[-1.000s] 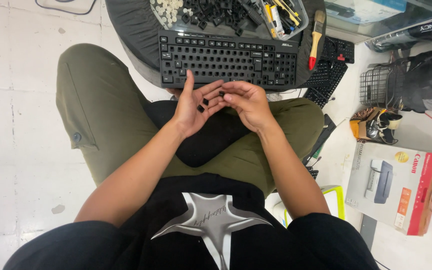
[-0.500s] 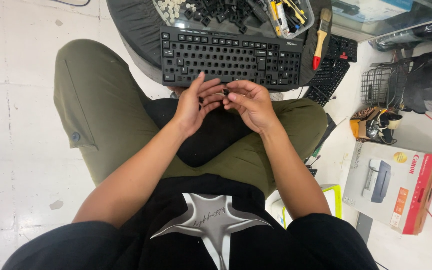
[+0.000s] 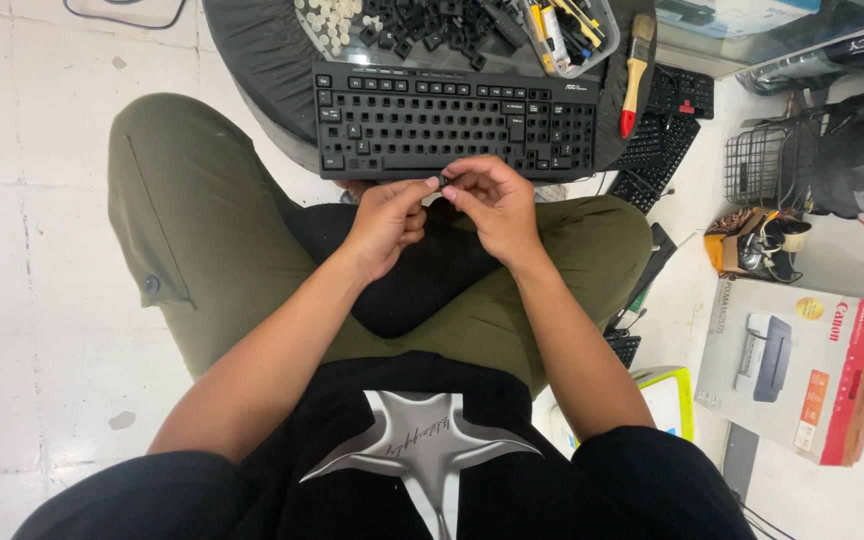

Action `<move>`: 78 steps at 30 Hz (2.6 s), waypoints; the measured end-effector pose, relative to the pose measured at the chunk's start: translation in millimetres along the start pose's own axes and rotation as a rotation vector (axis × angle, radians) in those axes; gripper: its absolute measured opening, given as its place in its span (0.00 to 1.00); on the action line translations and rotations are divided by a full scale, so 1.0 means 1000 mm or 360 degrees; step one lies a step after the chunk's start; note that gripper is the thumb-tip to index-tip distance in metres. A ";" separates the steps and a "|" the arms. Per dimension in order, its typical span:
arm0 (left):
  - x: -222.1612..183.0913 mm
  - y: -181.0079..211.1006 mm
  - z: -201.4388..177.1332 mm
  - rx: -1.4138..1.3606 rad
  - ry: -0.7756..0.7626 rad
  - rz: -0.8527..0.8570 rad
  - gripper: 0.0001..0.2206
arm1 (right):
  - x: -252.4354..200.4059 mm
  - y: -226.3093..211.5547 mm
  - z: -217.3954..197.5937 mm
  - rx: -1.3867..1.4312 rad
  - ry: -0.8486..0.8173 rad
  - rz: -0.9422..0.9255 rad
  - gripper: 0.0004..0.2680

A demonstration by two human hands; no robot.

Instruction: Manually placing and pressing keycaps onto a keyboard frame to assemble a computer keyboard.

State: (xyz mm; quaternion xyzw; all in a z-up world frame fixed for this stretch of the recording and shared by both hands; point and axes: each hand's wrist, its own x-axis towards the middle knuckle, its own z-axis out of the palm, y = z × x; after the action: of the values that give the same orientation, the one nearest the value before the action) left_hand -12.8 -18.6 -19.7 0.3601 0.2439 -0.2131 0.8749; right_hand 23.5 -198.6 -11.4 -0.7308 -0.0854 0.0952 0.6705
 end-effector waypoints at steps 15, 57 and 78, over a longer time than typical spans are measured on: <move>-0.015 0.016 0.015 0.0519 0.0099 0.0080 0.13 | -0.002 -0.037 0.001 -0.0765 -0.0227 -0.0519 0.09; -0.004 0.000 0.004 0.0462 0.0035 0.0081 0.12 | -0.003 -0.024 -0.012 -0.0442 -0.0273 -0.0263 0.08; -0.007 0.001 0.005 0.0437 -0.0070 0.0077 0.11 | -0.006 -0.047 -0.009 -0.0550 -0.0293 -0.0261 0.08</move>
State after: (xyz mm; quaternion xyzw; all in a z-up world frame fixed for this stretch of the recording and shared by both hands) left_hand -16.3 -20.1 -12.4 0.4773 0.1845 -0.2312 0.8275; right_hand 19.9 -204.5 36.1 -0.8137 -0.2207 0.0907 0.5301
